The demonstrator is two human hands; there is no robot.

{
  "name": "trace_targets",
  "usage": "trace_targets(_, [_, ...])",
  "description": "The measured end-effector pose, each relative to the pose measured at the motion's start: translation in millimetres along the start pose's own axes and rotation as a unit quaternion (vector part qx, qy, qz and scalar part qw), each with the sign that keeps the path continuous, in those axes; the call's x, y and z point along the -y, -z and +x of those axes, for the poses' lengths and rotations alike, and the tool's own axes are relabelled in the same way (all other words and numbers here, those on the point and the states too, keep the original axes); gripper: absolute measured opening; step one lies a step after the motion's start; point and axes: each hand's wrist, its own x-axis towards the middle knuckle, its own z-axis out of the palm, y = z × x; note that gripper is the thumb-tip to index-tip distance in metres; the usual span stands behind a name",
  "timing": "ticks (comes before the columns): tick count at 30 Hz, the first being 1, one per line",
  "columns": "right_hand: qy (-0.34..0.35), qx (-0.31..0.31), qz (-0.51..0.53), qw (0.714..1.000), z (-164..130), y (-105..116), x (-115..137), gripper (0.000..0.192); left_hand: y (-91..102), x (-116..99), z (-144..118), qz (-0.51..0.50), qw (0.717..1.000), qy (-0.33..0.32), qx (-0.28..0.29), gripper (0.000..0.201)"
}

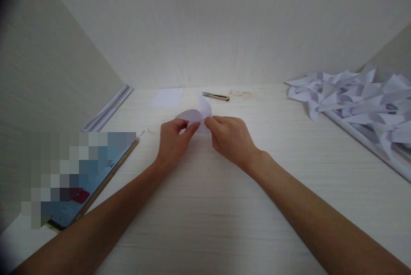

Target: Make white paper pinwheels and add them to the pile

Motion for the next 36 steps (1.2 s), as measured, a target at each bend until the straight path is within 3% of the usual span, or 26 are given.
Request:
trace_targets(3, [-0.134,0.013,0.109,0.985,5.9,-0.1,3.8,0.015,0.2,0.9,0.0,0.001,1.0,-0.003,-0.002,0.011])
trace_targets(7, [-0.335,0.066,0.357,0.869,11.1,-4.1,6.8,0.018,1.0,1.4,-0.3,0.015,1.0,-0.018,-0.001,0.012])
trace_targets(9, [-0.357,0.055,0.415,0.835,9.8,-7.4,5.3,0.019,1.1,1.1,-0.6,0.023,1.0,-0.02,-0.004,0.013])
trace_targets(11, [-0.338,0.036,0.446,0.828,7.4,-11.0,1.9,0.016,0.8,0.6,-0.6,0.024,1.0,-0.016,-0.008,0.013])
trace_targets(16, [-0.284,0.032,0.473,0.834,5.2,-16.1,-8.8,0.013,-0.8,0.7,-0.3,0.01,1.0,-0.007,-0.017,0.011])
trace_targets(24, [-0.284,0.051,0.48,0.828,6.4,-13.3,-12.1,0.011,0.4,0.8,-0.9,-0.001,1.0,-0.006,-0.006,0.013])
trace_targets(28, [-0.28,0.06,0.458,0.841,6.0,-12.8,-14.2,0.011,1.5,-0.1,-1.3,-0.006,1.0,-0.01,0.006,0.012])
trace_targets(31, [-0.241,0.059,0.394,0.885,3.9,-11.1,-15.7,0.01,1.7,-0.7,-1.4,-0.006,1.0,-0.009,0.011,0.011])
trace_targets(34, [-0.134,0.02,0.231,0.964,0.6,-6.9,-13.2,0.01,1.5,-0.8,-1.1,-0.007,1.0,-0.004,0.015,0.01])
trace_targets(36, [-0.068,-0.013,0.122,0.99,-0.4,-3.7,-8.9,0.011,1.2,-0.4,-0.9,-0.005,1.0,-0.005,0.015,0.01])
